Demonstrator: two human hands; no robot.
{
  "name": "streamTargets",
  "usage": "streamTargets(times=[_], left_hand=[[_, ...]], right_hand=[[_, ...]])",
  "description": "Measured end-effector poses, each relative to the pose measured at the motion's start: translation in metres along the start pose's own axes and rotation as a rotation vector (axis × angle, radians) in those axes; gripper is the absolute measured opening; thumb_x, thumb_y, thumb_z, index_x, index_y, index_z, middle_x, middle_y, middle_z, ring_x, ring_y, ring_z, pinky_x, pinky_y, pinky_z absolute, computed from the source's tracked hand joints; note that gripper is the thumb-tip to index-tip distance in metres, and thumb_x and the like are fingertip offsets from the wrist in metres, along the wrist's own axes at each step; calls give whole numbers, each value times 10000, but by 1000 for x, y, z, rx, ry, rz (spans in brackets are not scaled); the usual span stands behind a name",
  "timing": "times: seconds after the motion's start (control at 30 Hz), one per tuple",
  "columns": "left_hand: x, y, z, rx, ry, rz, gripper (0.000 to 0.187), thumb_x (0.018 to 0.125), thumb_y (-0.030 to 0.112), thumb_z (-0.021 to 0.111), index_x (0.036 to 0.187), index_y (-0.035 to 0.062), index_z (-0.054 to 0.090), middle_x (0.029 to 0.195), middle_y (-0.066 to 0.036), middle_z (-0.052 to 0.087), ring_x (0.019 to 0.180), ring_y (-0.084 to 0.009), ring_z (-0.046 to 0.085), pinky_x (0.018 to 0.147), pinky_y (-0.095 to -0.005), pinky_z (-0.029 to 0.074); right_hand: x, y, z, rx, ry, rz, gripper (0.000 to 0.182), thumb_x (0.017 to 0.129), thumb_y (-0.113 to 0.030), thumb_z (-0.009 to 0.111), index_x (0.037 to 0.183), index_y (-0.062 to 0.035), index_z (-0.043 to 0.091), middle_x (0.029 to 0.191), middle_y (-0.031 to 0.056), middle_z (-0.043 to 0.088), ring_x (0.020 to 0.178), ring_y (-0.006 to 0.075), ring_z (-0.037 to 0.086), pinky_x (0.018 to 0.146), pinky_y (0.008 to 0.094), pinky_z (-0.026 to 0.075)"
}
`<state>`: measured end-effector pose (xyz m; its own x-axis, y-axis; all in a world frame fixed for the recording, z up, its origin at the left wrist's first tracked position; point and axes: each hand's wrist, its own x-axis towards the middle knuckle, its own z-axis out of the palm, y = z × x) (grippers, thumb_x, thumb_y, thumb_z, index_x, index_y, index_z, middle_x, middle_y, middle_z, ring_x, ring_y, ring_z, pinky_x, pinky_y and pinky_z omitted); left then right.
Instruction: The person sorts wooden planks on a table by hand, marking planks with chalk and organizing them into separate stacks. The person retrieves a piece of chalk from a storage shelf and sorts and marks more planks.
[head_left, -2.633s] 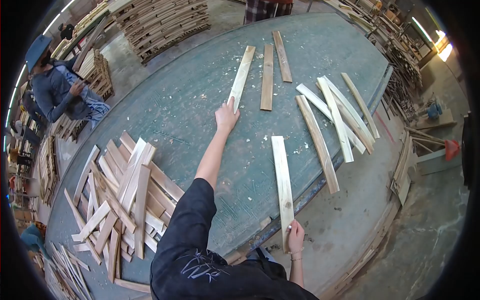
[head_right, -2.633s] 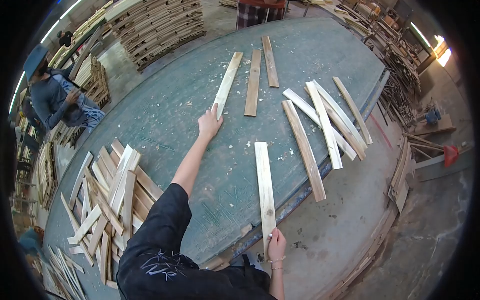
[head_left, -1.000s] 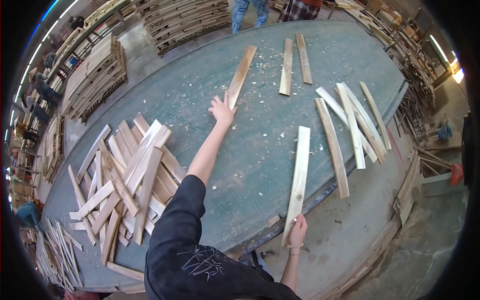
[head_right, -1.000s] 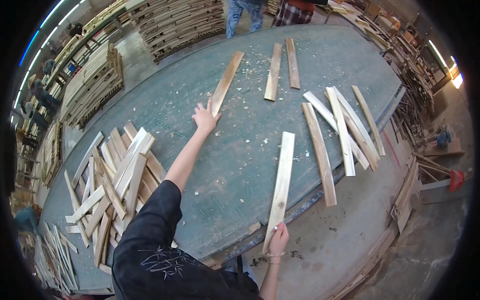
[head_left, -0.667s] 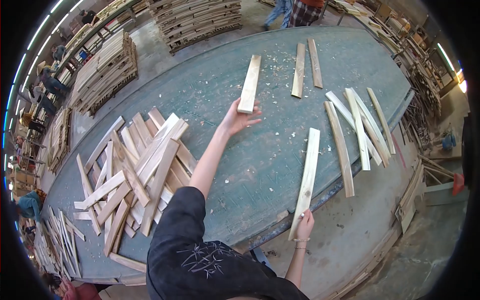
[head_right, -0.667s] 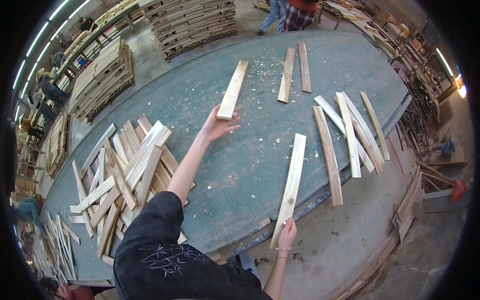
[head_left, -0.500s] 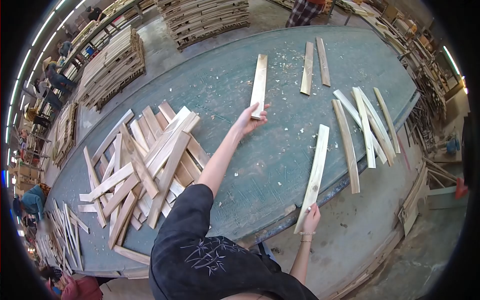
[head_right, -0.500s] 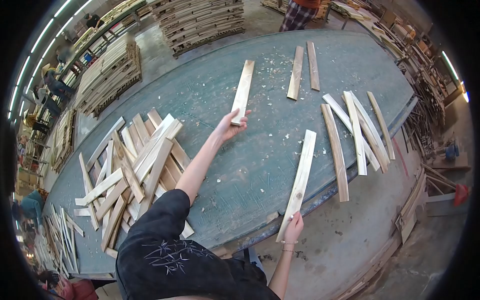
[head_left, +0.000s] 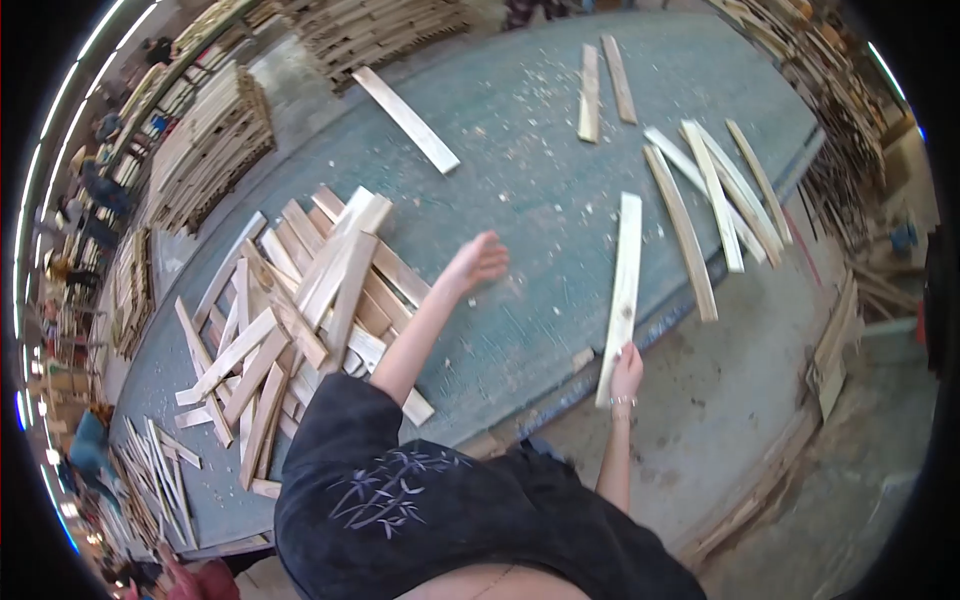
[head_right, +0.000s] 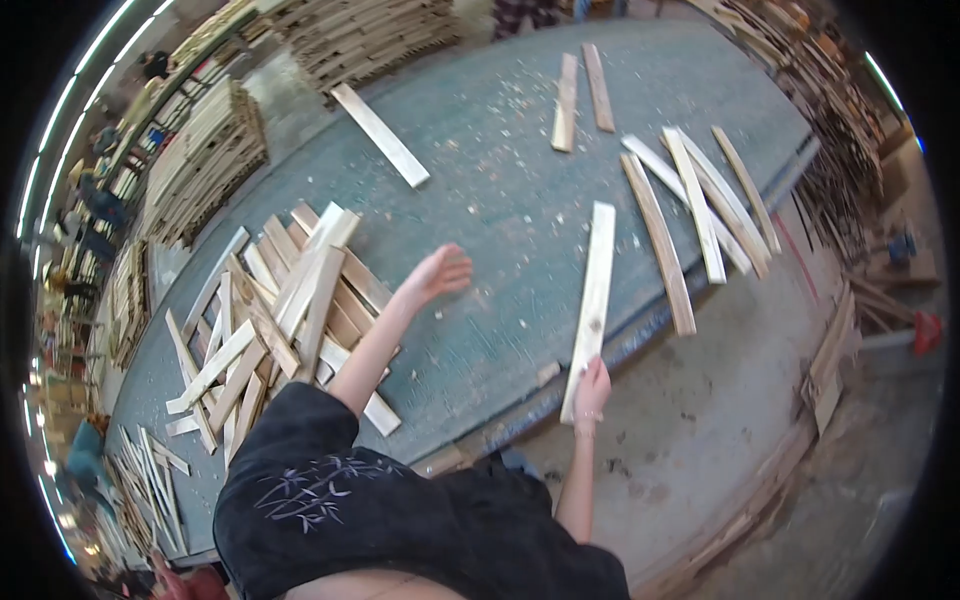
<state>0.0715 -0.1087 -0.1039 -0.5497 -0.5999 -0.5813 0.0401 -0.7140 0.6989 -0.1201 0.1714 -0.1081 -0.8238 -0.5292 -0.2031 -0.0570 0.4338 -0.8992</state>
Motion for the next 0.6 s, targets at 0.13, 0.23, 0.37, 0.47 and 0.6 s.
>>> streamTargets(times=[0.13, 0.23, 0.37, 0.47, 0.6], left_hand=[[-95, -86, 63, 5, -332, -319, 432, 868, 382, 351, 1152, 64, 419, 1026, -119, 534, 859, -212, 563, 747, -316, 470], [-141, -132, 91, -149, -274, -314, 492, 863, 435, 323, 1190, 73, 385, 1096, -138, 487, 945, -231, 519, 819, -345, 427], [-187, -137, 113, -566, -321, -385, 629, 840, 529, 247, 1254, 56, 265, 1210, -148, 383, 1063, -309, 439, 885, -500, 351], [-188, -148, 105, -658, -298, -261, 618, 848, 521, 221, 1233, 40, 275, 1162, -171, 418, 1021, -320, 475, 841, -491, 406], [-184, -156, 84, -281, -140, -181, 472, 898, 385, 224, 1188, 25, 317, 993, -161, 534, 829, -253, 579, 701, -340, 510]], right_hand=[[-13, -13, 5, 92, -14, -45, 370, 884, -273, 379, 893, 63, 534, 733, 75, 558, 622, 113, 507, 573, 255, 422], [-31, -30, 15, 276, -127, -46, 347, 892, -281, 360, 800, 14, 518, 686, 17, 508, 630, 80, 465, 581, 227, 391], [-52, -51, 38, 401, -448, 95, 326, 895, -284, 356, 753, -29, 501, 670, -19, 481, 636, 51, 427, 581, 207, 369], [-61, -41, 45, 323, -546, 111, 322, 891, -278, 370, 767, -12, 501, 682, 3, 505, 649, 66, 452, 589, 217, 381], [-69, -42, 30, 339, -447, 53, 307, 881, -265, 398, 775, 8, 492, 685, 42, 525, 633, 97, 473, 586, 252, 393]])
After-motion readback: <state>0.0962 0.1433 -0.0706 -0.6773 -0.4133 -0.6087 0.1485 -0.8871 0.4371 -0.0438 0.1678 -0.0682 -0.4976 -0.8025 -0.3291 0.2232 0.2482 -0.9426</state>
